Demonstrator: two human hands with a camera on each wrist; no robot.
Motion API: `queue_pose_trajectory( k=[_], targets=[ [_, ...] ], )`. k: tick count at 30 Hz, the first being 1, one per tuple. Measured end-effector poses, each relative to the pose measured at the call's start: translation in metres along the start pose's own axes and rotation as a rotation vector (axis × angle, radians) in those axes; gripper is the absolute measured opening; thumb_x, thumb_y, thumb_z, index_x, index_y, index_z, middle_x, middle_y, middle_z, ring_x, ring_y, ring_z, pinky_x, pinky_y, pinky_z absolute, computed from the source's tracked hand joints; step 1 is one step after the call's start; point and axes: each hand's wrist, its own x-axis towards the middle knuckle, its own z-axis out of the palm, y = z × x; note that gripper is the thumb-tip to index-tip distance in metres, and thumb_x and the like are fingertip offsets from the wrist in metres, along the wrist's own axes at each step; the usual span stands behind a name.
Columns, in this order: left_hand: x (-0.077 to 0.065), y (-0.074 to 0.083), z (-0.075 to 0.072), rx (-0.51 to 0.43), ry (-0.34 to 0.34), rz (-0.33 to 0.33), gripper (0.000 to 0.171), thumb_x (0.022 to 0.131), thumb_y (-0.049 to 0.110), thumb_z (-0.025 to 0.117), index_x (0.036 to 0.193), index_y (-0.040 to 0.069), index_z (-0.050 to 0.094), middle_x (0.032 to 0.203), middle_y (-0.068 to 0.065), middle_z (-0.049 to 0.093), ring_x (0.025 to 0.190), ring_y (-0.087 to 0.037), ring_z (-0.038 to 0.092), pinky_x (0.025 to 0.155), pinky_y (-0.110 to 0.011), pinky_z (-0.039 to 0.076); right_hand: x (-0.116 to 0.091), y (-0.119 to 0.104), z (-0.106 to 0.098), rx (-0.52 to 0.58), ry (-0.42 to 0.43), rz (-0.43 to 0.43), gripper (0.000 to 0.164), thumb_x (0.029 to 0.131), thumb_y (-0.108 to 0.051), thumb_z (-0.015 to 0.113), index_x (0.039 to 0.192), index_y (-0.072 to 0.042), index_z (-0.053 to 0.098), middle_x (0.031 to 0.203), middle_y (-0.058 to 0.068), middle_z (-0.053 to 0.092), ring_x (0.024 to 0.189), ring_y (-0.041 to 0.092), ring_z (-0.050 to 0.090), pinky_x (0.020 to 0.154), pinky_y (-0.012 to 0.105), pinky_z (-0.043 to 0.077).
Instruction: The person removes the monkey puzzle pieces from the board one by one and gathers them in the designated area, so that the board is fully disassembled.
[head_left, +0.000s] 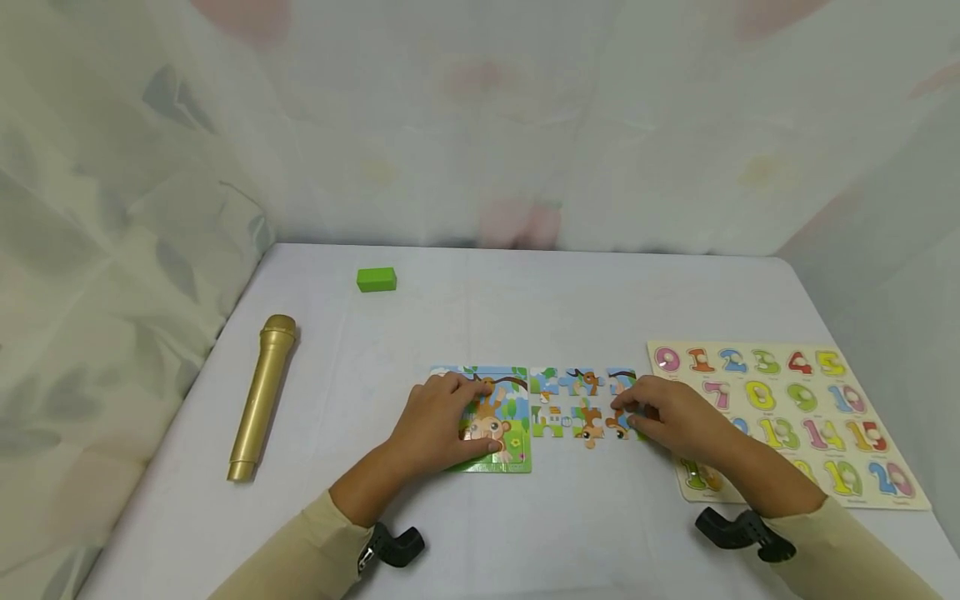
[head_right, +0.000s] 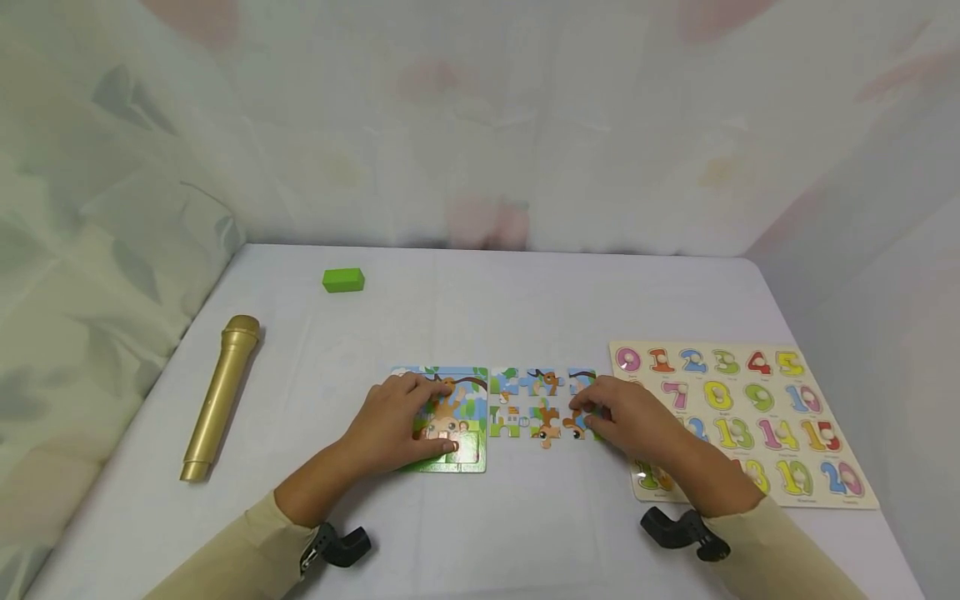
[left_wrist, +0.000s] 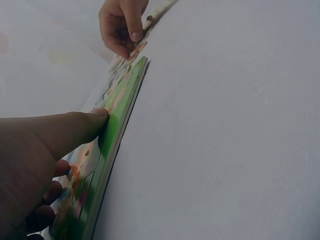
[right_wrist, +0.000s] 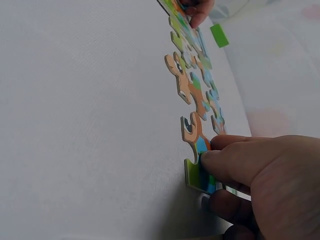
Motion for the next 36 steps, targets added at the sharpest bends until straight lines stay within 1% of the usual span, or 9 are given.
queue_pose_trajectory(
  k=[6,9,13,16,21,26,30,32,36],
  targets=[
    [-0.001,0.001,-0.001,0.017,-0.021,0.002,0.077,0.083,0.069,0.080,0.145,0.026,0.065,0.120,0.005,0.060,0.111,-0.019,0.054,0.084,-0.040,0.041,-0.002,-0.001,-0.001,0.006,0.013,-0.017,0.028,0.094,0.001,0.078,0.114,-0.018,0.078,0.104,-0.013,0.069,0.080,0.002,0.052,0.070,0.025,0.048],
    [-0.003,-0.001,-0.003,-0.002,-0.041,0.016,0.077,0.083,0.065,0.082,0.147,0.025,0.064,0.122,0.004,0.060,0.112,-0.020,0.053,0.087,-0.041,0.041,-0.003,-0.002,-0.002,0.035,0.025,-0.033,0.027,0.094,0.000,0.078,0.115,-0.017,0.078,0.104,-0.013,0.069,0.079,0.002,0.052,0.069,0.025,0.049],
    [-0.006,-0.006,-0.007,-0.028,-0.069,0.060,0.079,0.084,0.058,0.084,0.151,0.022,0.062,0.126,0.001,0.058,0.117,-0.024,0.052,0.092,-0.045,0.042,-0.002,-0.003,-0.003,0.067,0.034,-0.059,0.027,0.095,0.000,0.078,0.115,-0.018,0.078,0.104,-0.012,0.069,0.078,0.002,0.053,0.068,0.025,0.049],
    [-0.008,-0.011,-0.008,-0.039,-0.074,0.105,0.081,0.085,0.057,0.084,0.154,0.020,0.060,0.127,0.002,0.057,0.118,-0.023,0.051,0.094,-0.046,0.042,0.000,-0.004,-0.003,0.079,0.030,-0.076,0.027,0.095,-0.001,0.078,0.115,-0.018,0.077,0.104,-0.012,0.070,0.079,0.002,0.054,0.069,0.025,0.050],
    [-0.010,-0.018,-0.010,-0.071,-0.064,0.167,0.079,0.088,0.057,0.083,0.153,0.020,0.061,0.129,0.003,0.058,0.121,-0.021,0.053,0.099,-0.047,0.043,0.007,-0.011,-0.003,0.099,0.011,-0.091,0.025,0.095,-0.004,0.079,0.116,-0.018,0.077,0.104,-0.011,0.071,0.081,0.002,0.057,0.070,0.026,0.050],
    [-0.015,-0.022,-0.015,-0.090,-0.050,0.187,0.073,0.087,0.053,0.085,0.149,0.021,0.064,0.130,0.002,0.061,0.121,-0.022,0.056,0.102,-0.049,0.045,0.020,-0.024,0.003,0.135,-0.007,-0.132,0.025,0.093,-0.002,0.079,0.115,-0.015,0.077,0.103,-0.008,0.071,0.080,0.003,0.056,0.069,0.026,0.050],
    [-0.021,-0.027,-0.018,-0.072,-0.005,0.181,0.070,0.086,0.050,0.086,0.147,0.021,0.066,0.129,0.001,0.063,0.117,-0.021,0.057,0.098,-0.048,0.046,0.032,-0.034,0.009,0.165,-0.039,-0.169,0.026,0.093,-0.001,0.077,0.116,-0.013,0.077,0.105,-0.005,0.072,0.079,0.004,0.058,0.068,0.026,0.050],
    [-0.025,-0.031,-0.017,-0.059,0.018,0.172,0.070,0.086,0.051,0.086,0.146,0.022,0.067,0.128,0.002,0.062,0.116,-0.021,0.057,0.097,-0.048,0.046,0.037,-0.039,0.011,0.173,-0.058,-0.167,0.026,0.094,-0.002,0.077,0.118,-0.013,0.076,0.105,-0.005,0.072,0.080,0.005,0.059,0.068,0.026,0.051],
    [-0.033,-0.042,-0.019,-0.048,0.037,0.146,0.073,0.082,0.054,0.089,0.145,0.023,0.068,0.129,0.002,0.061,0.116,-0.020,0.056,0.098,-0.048,0.045,0.049,-0.049,0.018,0.206,-0.092,-0.172,0.024,0.097,-0.006,0.075,0.120,-0.012,0.076,0.107,-0.004,0.071,0.078,0.005,0.059,0.068,0.026,0.052]
  ],
)
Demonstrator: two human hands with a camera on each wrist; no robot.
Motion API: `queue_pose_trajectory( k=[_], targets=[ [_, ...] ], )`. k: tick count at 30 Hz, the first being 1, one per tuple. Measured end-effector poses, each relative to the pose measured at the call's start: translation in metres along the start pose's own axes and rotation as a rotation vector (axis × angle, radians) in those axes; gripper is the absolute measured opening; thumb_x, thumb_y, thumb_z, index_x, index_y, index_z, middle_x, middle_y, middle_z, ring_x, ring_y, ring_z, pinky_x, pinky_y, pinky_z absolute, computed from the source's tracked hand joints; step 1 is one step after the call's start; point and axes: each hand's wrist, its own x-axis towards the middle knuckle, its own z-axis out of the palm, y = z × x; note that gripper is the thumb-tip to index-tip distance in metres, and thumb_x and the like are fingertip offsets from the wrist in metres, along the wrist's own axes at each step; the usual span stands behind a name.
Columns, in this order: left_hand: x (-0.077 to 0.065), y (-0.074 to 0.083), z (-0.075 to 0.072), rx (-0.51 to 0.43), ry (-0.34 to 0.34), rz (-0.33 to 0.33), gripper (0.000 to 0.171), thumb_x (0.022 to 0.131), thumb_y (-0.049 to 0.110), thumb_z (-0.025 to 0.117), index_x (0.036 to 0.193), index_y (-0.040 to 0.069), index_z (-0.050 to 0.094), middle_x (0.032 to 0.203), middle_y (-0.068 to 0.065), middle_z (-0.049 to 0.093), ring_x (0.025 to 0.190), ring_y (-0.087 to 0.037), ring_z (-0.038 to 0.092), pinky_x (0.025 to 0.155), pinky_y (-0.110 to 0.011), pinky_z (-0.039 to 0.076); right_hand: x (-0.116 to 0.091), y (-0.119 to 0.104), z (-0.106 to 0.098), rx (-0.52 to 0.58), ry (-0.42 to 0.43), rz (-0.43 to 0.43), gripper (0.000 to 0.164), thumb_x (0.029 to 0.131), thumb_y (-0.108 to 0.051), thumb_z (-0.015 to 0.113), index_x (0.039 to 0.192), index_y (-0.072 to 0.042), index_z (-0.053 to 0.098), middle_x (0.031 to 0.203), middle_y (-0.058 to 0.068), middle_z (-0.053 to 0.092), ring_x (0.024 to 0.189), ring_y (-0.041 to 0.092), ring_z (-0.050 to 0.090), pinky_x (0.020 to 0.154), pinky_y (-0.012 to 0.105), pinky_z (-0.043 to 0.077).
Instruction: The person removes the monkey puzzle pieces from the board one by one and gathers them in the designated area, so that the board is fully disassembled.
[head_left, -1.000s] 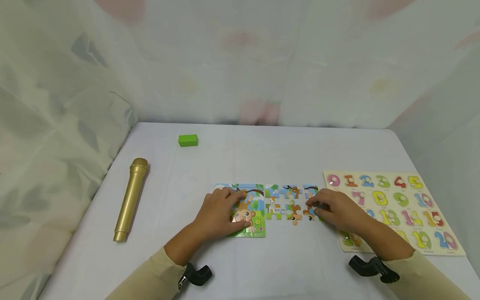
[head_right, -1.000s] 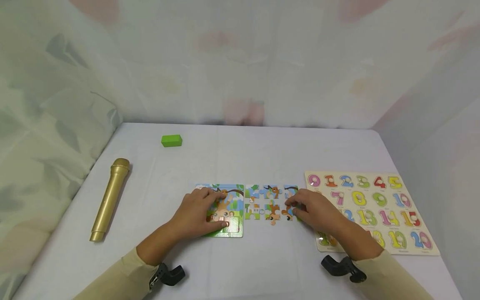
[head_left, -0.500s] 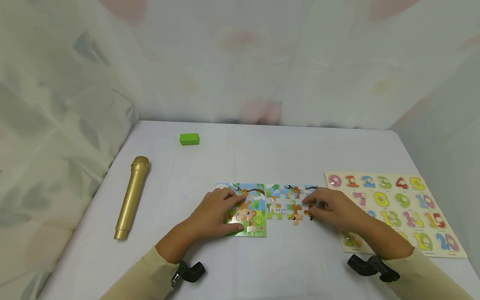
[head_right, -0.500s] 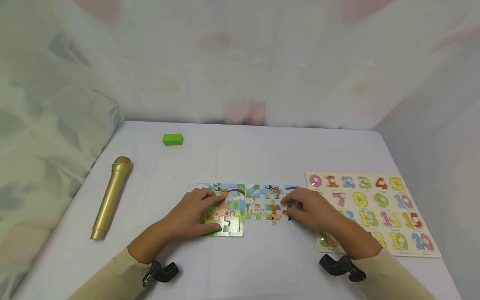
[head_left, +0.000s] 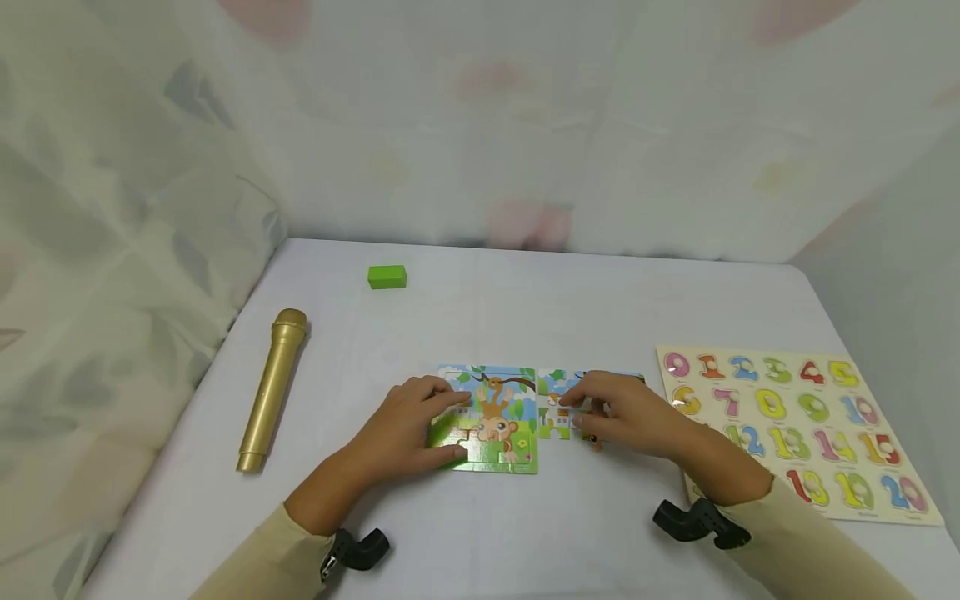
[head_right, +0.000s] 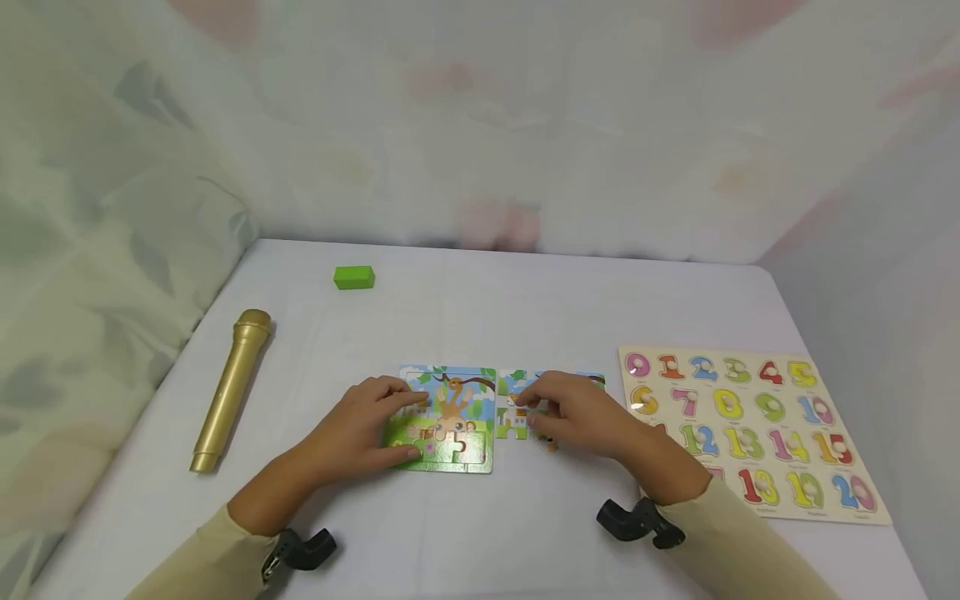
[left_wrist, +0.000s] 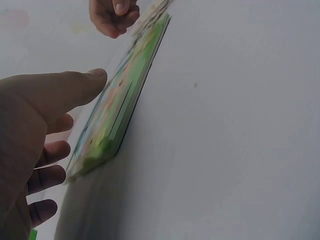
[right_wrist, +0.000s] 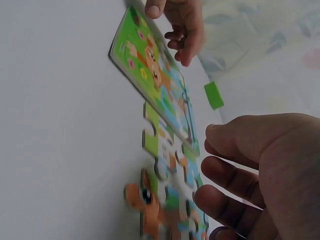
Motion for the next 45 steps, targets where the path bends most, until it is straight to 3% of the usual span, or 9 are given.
queue_pose_trajectory(
  k=[6,10,18,26,30,35,45],
  targets=[
    [-0.009,-0.012,-0.006,-0.006,0.013,-0.010,0.078,0.078,0.055,0.092,0.145,0.021,0.068,0.130,0.000,0.062,0.117,-0.022,0.057,0.101,-0.050,0.046,0.020,-0.009,0.015,0.015,-0.015,-0.061,0.023,0.097,-0.007,0.075,0.121,-0.009,0.076,0.107,-0.001,0.073,0.075,0.004,0.058,0.067,0.027,0.052],
    [-0.014,-0.016,-0.011,-0.015,0.005,-0.017,0.081,0.076,0.054,0.094,0.145,0.021,0.068,0.134,-0.001,0.062,0.121,-0.024,0.056,0.103,-0.053,0.045,0.034,-0.019,0.025,-0.006,-0.034,-0.065,0.024,0.095,-0.011,0.077,0.120,-0.011,0.078,0.110,-0.002,0.074,0.083,0.005,0.057,0.074,0.028,0.051],
    [-0.018,-0.020,-0.014,-0.051,-0.031,-0.048,0.086,0.076,0.054,0.095,0.150,0.020,0.064,0.142,0.000,0.058,0.131,-0.023,0.053,0.108,-0.051,0.045,0.060,-0.035,0.047,0.044,-0.111,-0.066,0.024,0.098,-0.013,0.075,0.122,-0.011,0.077,0.113,0.000,0.073,0.075,0.004,0.057,0.071,0.028,0.051],
    [-0.017,-0.025,-0.010,-0.113,-0.015,0.006,0.078,0.078,0.048,0.095,0.144,0.018,0.067,0.142,-0.001,0.059,0.132,-0.024,0.054,0.109,-0.050,0.047,0.079,-0.048,0.075,-0.052,-0.118,-0.060,0.031,0.098,-0.019,0.074,0.128,-0.012,0.076,0.118,-0.003,0.073,0.097,0.012,0.060,0.092,0.034,0.050],
    [-0.016,-0.026,-0.007,-0.116,-0.002,0.022,0.076,0.077,0.044,0.097,0.142,0.018,0.069,0.141,0.000,0.060,0.132,-0.024,0.055,0.109,-0.050,0.047,0.088,-0.055,0.083,-0.125,-0.129,-0.058,0.037,0.097,-0.020,0.076,0.133,-0.011,0.073,0.123,-0.001,0.071,0.103,0.012,0.061,0.093,0.034,0.051],
    [-0.016,-0.026,-0.005,-0.100,0.010,0.024,0.077,0.074,0.041,0.099,0.140,0.015,0.070,0.140,-0.001,0.061,0.132,-0.026,0.056,0.108,-0.052,0.047,0.093,-0.061,0.087,-0.201,-0.153,-0.022,0.039,0.093,-0.020,0.075,0.132,-0.014,0.074,0.119,-0.003,0.067,0.098,0.010,0.060,0.087,0.030,0.051],
    [-0.013,-0.022,-0.007,-0.101,-0.022,-0.017,0.079,0.072,0.039,0.101,0.140,0.014,0.070,0.140,-0.002,0.061,0.132,-0.026,0.056,0.110,-0.051,0.046,0.091,-0.065,0.087,-0.190,-0.144,-0.007,0.037,0.090,-0.011,0.074,0.127,-0.016,0.074,0.118,-0.002,0.068,0.102,0.014,0.064,0.089,0.033,0.053]
  ],
)
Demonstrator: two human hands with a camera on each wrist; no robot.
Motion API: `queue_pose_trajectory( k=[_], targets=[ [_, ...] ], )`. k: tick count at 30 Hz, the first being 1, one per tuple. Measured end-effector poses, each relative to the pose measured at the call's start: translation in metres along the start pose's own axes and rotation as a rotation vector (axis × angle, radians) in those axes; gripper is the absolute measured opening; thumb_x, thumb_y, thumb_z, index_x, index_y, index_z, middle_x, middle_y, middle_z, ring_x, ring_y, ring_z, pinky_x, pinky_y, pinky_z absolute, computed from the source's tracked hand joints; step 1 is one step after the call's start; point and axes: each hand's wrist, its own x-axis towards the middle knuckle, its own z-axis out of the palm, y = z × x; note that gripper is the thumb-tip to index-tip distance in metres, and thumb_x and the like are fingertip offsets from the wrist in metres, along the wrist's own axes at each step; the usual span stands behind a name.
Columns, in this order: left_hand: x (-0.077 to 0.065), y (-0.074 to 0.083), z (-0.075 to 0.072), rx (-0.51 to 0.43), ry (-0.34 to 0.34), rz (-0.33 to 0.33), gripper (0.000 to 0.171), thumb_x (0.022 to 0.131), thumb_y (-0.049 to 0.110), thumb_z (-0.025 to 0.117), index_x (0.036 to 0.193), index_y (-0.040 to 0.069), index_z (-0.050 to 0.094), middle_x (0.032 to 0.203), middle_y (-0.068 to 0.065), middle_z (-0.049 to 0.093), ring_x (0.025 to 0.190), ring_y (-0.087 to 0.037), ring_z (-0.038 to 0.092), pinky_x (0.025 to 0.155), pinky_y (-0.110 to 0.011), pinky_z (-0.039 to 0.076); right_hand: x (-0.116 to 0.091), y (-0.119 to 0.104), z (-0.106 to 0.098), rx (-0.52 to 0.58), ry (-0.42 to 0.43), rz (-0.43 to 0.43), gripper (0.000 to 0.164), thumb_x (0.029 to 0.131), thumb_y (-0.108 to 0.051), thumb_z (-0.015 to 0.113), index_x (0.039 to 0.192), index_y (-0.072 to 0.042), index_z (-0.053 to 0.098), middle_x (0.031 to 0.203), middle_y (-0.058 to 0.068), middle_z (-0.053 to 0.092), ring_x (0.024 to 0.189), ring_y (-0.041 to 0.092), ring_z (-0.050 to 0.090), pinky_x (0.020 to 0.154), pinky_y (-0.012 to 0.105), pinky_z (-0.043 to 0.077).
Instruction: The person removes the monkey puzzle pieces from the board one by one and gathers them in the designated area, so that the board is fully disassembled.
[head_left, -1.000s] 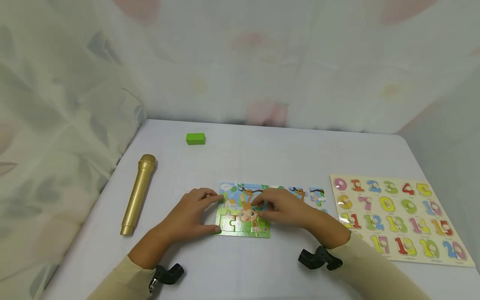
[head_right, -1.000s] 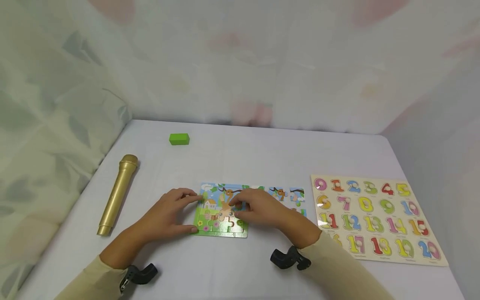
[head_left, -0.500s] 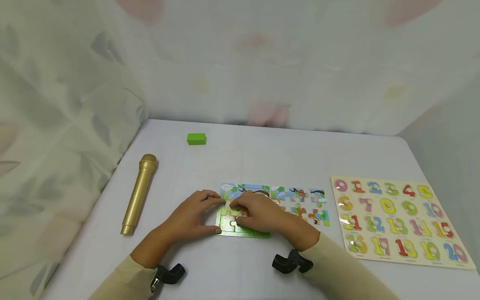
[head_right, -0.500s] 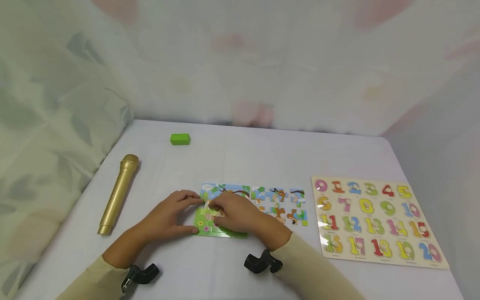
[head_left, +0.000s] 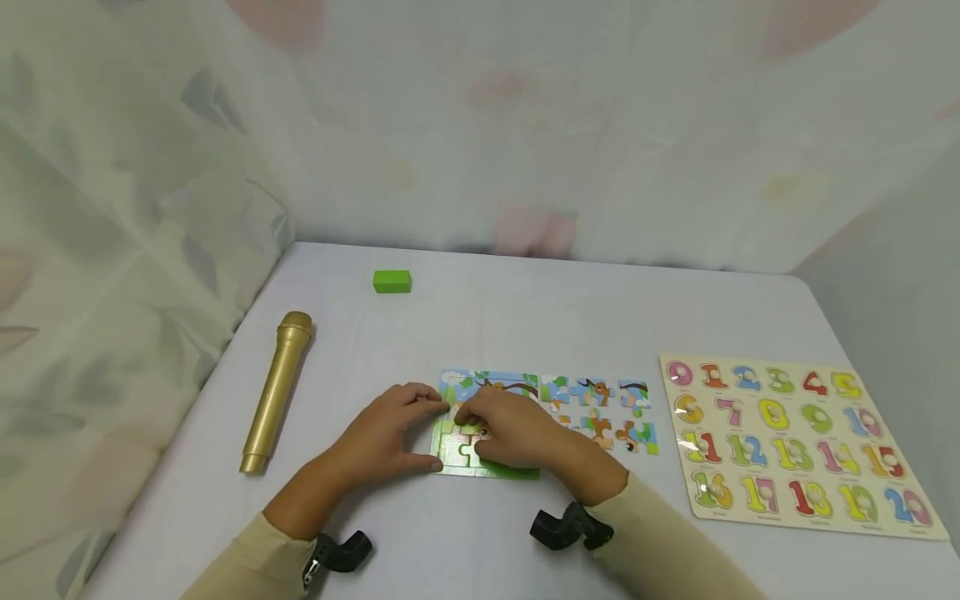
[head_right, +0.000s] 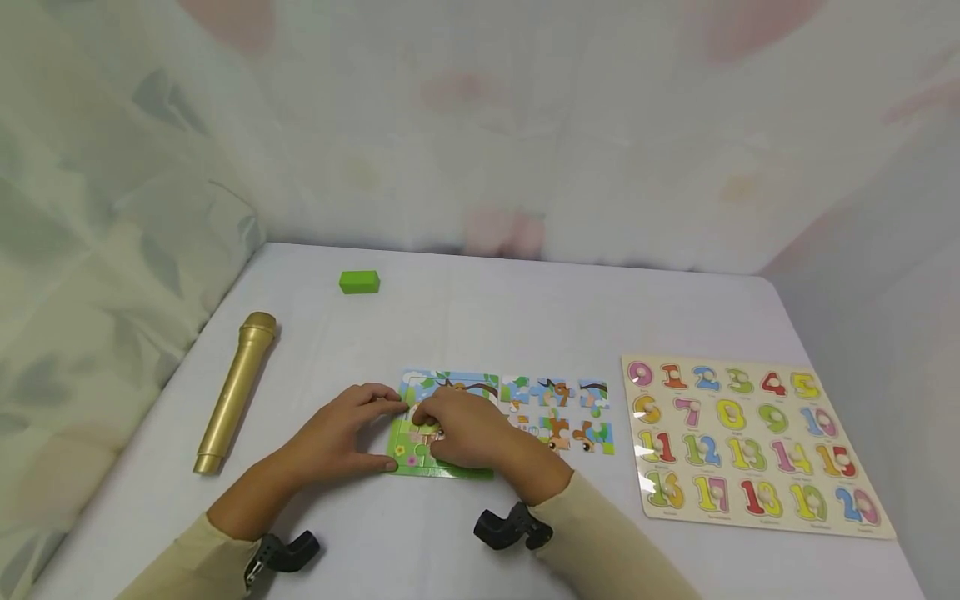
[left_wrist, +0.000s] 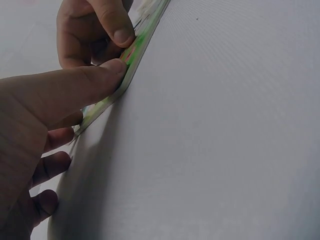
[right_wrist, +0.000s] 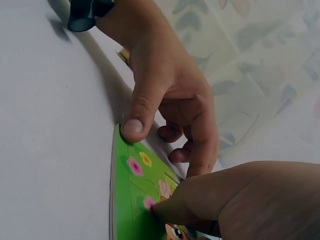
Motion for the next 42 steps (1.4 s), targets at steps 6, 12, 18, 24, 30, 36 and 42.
queue_pose_trajectory(
  k=[6,12,18,24,30,36,42],
  targets=[
    [0.0008,-0.0004,0.0000,0.006,-0.009,-0.008,0.080,0.071,0.041,0.101,0.141,0.015,0.070,0.138,-0.002,0.062,0.131,-0.026,0.057,0.109,-0.051,0.046,0.0012,0.0016,0.0036,0.026,0.009,0.010,0.037,0.089,-0.008,0.074,0.125,-0.017,0.073,0.111,-0.005,0.069,0.100,0.011,0.064,0.086,0.032,0.053],
    [0.0018,0.0003,-0.0022,0.012,-0.005,-0.003,0.079,0.072,0.040,0.101,0.140,0.013,0.071,0.138,-0.003,0.062,0.130,-0.027,0.057,0.108,-0.051,0.047,0.0030,0.0032,0.0050,0.035,0.025,0.014,0.038,0.089,-0.009,0.075,0.125,-0.019,0.072,0.110,-0.007,0.069,0.102,0.010,0.065,0.087,0.032,0.053],
    [0.0021,0.0014,-0.0025,0.011,-0.007,-0.015,0.079,0.072,0.040,0.101,0.140,0.013,0.072,0.139,-0.003,0.063,0.128,-0.028,0.057,0.107,-0.052,0.047,0.0033,0.0027,0.0052,0.046,0.037,0.018,0.038,0.088,-0.008,0.076,0.124,-0.019,0.072,0.109,-0.007,0.069,0.101,0.010,0.065,0.087,0.031,0.052],
    [0.0022,0.0012,-0.0011,0.025,0.024,0.010,0.077,0.070,0.035,0.102,0.138,0.011,0.073,0.136,-0.004,0.064,0.123,-0.029,0.059,0.104,-0.052,0.049,0.0023,0.0010,0.0072,0.095,0.059,0.042,0.040,0.084,-0.003,0.074,0.121,-0.020,0.070,0.106,-0.008,0.068,0.095,0.009,0.063,0.080,0.030,0.050],
    [0.0013,0.0027,-0.0006,0.022,0.004,-0.024,0.078,0.070,0.035,0.102,0.139,0.012,0.072,0.137,-0.003,0.063,0.126,-0.029,0.058,0.105,-0.052,0.048,0.0004,-0.0022,0.0088,0.127,0.063,0.050,0.042,0.086,0.001,0.073,0.121,-0.021,0.067,0.105,-0.009,0.065,0.082,0.008,0.055,0.074,0.028,0.047],
    [0.0004,0.0041,-0.0003,0.020,-0.003,-0.038,0.079,0.071,0.034,0.102,0.141,0.012,0.072,0.138,-0.002,0.063,0.128,-0.030,0.057,0.106,-0.053,0.047,-0.0021,-0.0028,0.0086,0.138,0.061,0.005,0.045,0.086,0.005,0.072,0.124,-0.018,0.066,0.109,-0.005,0.065,0.087,0.009,0.056,0.076,0.028,0.048],
    [0.0000,0.0048,-0.0003,0.015,0.004,-0.030,0.078,0.072,0.033,0.101,0.141,0.013,0.072,0.138,-0.002,0.062,0.128,-0.031,0.057,0.106,-0.054,0.047,-0.0030,-0.0029,0.0070,0.109,0.066,-0.030,0.044,0.087,0.000,0.074,0.126,-0.018,0.065,0.117,-0.003,0.064,0.103,0.013,0.059,0.089,0.033,0.050]
  ],
)
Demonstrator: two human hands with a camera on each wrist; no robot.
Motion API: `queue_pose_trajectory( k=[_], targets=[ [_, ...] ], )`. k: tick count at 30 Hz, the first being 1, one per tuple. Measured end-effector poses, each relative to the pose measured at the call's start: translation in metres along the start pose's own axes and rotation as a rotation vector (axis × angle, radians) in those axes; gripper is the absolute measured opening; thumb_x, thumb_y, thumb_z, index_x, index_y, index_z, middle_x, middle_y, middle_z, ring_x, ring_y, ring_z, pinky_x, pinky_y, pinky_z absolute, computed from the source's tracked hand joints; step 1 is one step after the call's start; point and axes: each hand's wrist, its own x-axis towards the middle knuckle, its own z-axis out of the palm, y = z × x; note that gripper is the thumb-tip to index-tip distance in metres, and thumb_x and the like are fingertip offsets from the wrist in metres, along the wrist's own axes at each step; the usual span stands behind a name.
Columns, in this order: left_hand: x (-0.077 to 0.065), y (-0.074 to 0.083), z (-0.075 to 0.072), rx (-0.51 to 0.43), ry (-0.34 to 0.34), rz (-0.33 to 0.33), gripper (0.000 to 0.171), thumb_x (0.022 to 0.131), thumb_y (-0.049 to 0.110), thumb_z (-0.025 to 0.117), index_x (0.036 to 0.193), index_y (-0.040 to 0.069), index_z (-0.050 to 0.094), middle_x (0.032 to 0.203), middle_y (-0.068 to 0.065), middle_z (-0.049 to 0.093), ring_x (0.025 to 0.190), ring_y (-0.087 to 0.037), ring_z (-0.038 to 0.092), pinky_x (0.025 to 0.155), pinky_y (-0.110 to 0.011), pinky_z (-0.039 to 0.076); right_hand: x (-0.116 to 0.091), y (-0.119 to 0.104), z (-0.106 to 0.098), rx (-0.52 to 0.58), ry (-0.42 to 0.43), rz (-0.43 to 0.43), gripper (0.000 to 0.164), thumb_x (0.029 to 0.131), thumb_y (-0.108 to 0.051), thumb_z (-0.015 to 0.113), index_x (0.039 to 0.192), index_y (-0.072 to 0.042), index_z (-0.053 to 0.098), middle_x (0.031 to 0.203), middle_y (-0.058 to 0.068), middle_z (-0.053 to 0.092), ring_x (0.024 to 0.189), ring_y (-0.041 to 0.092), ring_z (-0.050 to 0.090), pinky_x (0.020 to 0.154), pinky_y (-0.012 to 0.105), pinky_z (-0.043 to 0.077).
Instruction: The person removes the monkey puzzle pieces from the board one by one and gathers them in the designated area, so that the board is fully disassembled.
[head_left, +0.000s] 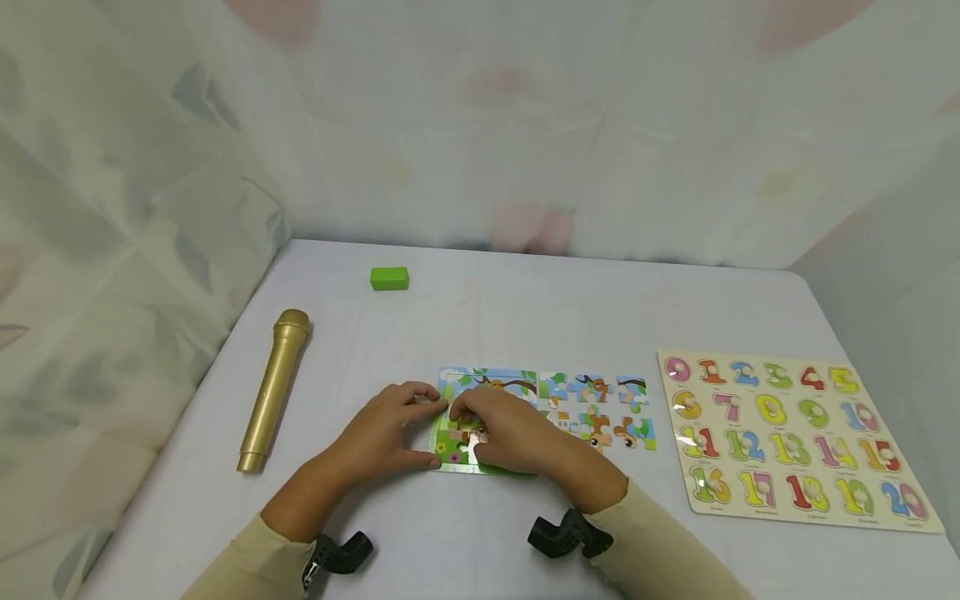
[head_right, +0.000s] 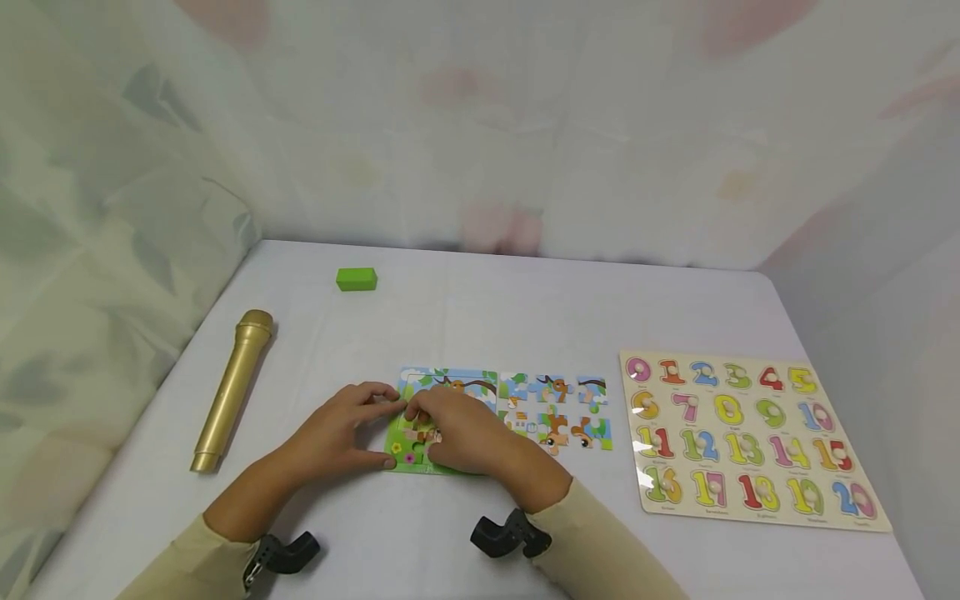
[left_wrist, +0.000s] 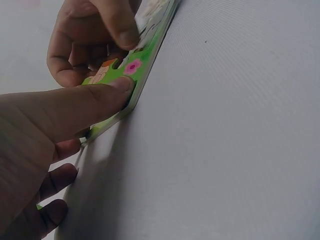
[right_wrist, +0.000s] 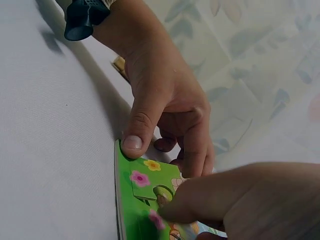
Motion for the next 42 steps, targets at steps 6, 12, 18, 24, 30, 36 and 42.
queue_pose_trajectory(
  k=[6,12,18,24,30,36,42],
  targets=[
    [0.000,0.000,-0.001,-0.005,-0.011,-0.011,0.075,0.072,0.033,0.101,0.140,0.014,0.073,0.138,-0.002,0.062,0.129,-0.032,0.057,0.106,-0.054,0.047,0.007,-0.003,0.004,0.067,0.037,-0.025,0.022,0.097,-0.018,0.079,0.115,-0.016,0.066,0.102,-0.006,0.068,0.091,0.009,0.061,0.082,0.030,0.050],
    [0.000,0.000,-0.001,-0.012,-0.017,-0.012,0.073,0.072,0.034,0.101,0.137,0.013,0.074,0.139,-0.002,0.061,0.127,-0.031,0.057,0.104,-0.054,0.047,0.008,-0.005,0.009,0.122,0.056,-0.001,0.018,0.100,-0.014,0.074,0.114,-0.017,0.063,0.091,-0.010,0.068,0.075,0.002,0.059,0.071,0.026,0.049],
    [0.000,0.001,0.000,-0.007,-0.014,-0.008,0.074,0.073,0.033,0.101,0.139,0.016,0.073,0.139,-0.001,0.061,0.123,-0.029,0.057,0.101,-0.052,0.048,0.008,-0.005,0.009,0.187,0.086,0.021,0.019,0.100,-0.012,0.075,0.114,-0.017,0.064,0.091,-0.009,0.069,0.072,0.001,0.060,0.069,0.026,0.050],
    [0.000,0.000,0.000,-0.010,-0.009,-0.004,0.078,0.073,0.033,0.101,0.143,0.015,0.071,0.140,-0.002,0.061,0.126,-0.031,0.057,0.103,-0.054,0.047,0.006,-0.005,0.002,0.254,0.086,0.069,0.019,0.101,-0.012,0.075,0.115,-0.017,0.063,0.091,-0.009,0.069,0.064,0.003,0.065,0.068,0.027,0.053],
    [0.000,-0.001,0.002,-0.020,0.001,-0.021,0.078,0.071,0.033,0.102,0.141,0.014,0.072,0.140,-0.002,0.063,0.129,-0.034,0.057,0.106,-0.056,0.046,0.001,-0.003,-0.002,0.270,0.095,0.099,0.018,0.100,-0.014,0.076,0.112,-0.016,0.063,0.089,-0.009,0.068,0.064,0.005,0.063,0.064,0.027,0.051],
    [0.000,-0.001,0.002,-0.028,0.020,-0.028,0.079,0.069,0.034,0.102,0.139,0.014,0.073,0.140,-0.002,0.063,0.128,-0.033,0.058,0.105,-0.056,0.047,-0.008,0.000,-0.007,0.269,0.129,0.113,0.018,0.097,-0.014,0.077,0.108,-0.018,0.063,0.086,-0.010,0.066,0.063,0.007,0.056,0.063,0.028,0.050],
    [-0.001,-0.002,0.003,-0.044,0.006,-0.059,0.077,0.069,0.034,0.103,0.138,0.016,0.073,0.142,0.000,0.062,0.130,-0.029,0.056,0.108,-0.053,0.046,-0.024,0.004,-0.011,0.312,0.127,0.143,0.018,0.098,-0.014,0.076,0.109,-0.019,0.063,0.087,-0.009,0.065,0.060,0.008,0.058,0.060,0.028,0.050]
  ],
)
